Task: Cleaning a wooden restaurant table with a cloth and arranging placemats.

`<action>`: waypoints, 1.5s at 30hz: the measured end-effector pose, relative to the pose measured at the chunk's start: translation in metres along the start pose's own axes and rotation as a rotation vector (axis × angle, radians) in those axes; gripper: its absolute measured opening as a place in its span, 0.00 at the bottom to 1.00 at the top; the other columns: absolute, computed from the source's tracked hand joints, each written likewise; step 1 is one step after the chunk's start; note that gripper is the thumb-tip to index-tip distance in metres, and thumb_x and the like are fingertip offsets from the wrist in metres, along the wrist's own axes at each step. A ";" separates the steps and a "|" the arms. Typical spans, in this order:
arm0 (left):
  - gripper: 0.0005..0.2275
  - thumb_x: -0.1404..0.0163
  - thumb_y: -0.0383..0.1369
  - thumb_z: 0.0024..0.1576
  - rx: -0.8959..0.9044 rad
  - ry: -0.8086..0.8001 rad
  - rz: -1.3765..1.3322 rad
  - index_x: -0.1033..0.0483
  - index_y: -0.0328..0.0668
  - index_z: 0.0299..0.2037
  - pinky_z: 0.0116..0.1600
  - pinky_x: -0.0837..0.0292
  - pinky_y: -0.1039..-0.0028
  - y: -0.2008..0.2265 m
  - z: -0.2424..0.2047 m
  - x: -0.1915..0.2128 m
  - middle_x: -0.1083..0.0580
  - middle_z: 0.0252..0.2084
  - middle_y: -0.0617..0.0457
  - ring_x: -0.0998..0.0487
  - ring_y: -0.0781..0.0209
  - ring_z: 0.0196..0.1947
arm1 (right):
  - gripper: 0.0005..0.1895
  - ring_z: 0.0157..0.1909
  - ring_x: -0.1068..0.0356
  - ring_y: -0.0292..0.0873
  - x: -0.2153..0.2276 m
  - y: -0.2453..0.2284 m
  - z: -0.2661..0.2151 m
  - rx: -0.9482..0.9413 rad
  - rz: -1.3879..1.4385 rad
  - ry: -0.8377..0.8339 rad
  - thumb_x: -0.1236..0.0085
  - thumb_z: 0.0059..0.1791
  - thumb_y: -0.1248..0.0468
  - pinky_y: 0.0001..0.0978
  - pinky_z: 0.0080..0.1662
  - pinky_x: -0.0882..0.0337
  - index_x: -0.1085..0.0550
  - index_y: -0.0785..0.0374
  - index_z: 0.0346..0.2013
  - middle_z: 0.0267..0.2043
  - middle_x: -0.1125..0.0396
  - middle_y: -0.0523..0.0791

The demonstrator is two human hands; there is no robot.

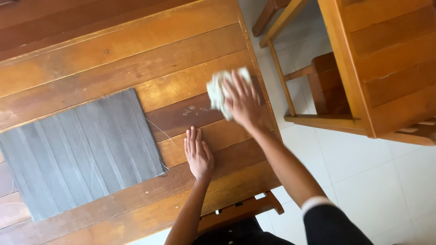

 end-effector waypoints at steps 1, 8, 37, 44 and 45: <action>0.18 0.62 0.29 0.66 0.000 0.003 0.007 0.31 0.35 0.65 0.76 0.48 0.54 -0.001 -0.001 -0.001 0.35 0.72 0.43 0.40 0.46 0.75 | 0.31 0.81 0.64 0.45 -0.012 0.007 0.031 0.003 0.007 0.002 0.62 0.59 0.49 0.51 0.76 0.57 0.50 0.45 0.77 0.83 0.68 0.43; 0.17 0.60 0.28 0.66 0.008 0.005 0.001 0.29 0.35 0.63 0.76 0.47 0.54 -0.001 -0.003 -0.003 0.34 0.71 0.42 0.38 0.45 0.74 | 0.33 0.81 0.73 0.45 -0.010 0.026 0.082 -0.111 0.018 -0.062 0.60 0.60 0.46 0.56 0.75 0.64 0.53 0.40 0.78 0.82 0.73 0.42; 0.24 0.53 0.23 0.53 -0.105 -0.268 -0.123 0.27 0.47 0.62 0.63 0.35 0.54 -0.046 0.015 -0.011 0.34 0.70 0.50 0.33 0.45 0.63 | 0.33 0.78 0.60 0.58 -0.026 -0.179 -0.272 0.210 0.265 -0.306 0.49 0.52 0.46 0.67 0.70 0.60 0.41 0.37 0.73 0.80 0.61 0.50; 0.24 0.52 0.24 0.53 -0.175 -0.273 -0.062 0.28 0.46 0.63 0.61 0.34 0.53 -0.040 0.014 -0.010 0.35 0.70 0.49 0.33 0.44 0.64 | 0.38 0.80 0.86 0.59 -0.055 0.045 -0.280 -0.571 0.051 -0.515 0.74 0.57 0.40 0.67 0.72 0.69 0.70 0.41 0.78 0.80 0.91 0.48; 0.24 0.51 0.24 0.54 -0.212 -0.263 -0.050 0.28 0.45 0.64 0.62 0.35 0.53 -0.037 0.014 -0.006 0.35 0.70 0.49 0.33 0.44 0.64 | 0.37 0.81 0.87 0.59 -0.055 0.062 -0.279 -0.693 0.078 -0.465 0.78 0.58 0.42 0.67 0.73 0.69 0.72 0.40 0.79 0.80 0.93 0.46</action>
Point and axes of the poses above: each hand's wrist, its own z-axis towards the middle knuckle, its own x-axis out of the back of the hand, y = z × x, the point moved 10 cm from there along z, towards the middle knuckle
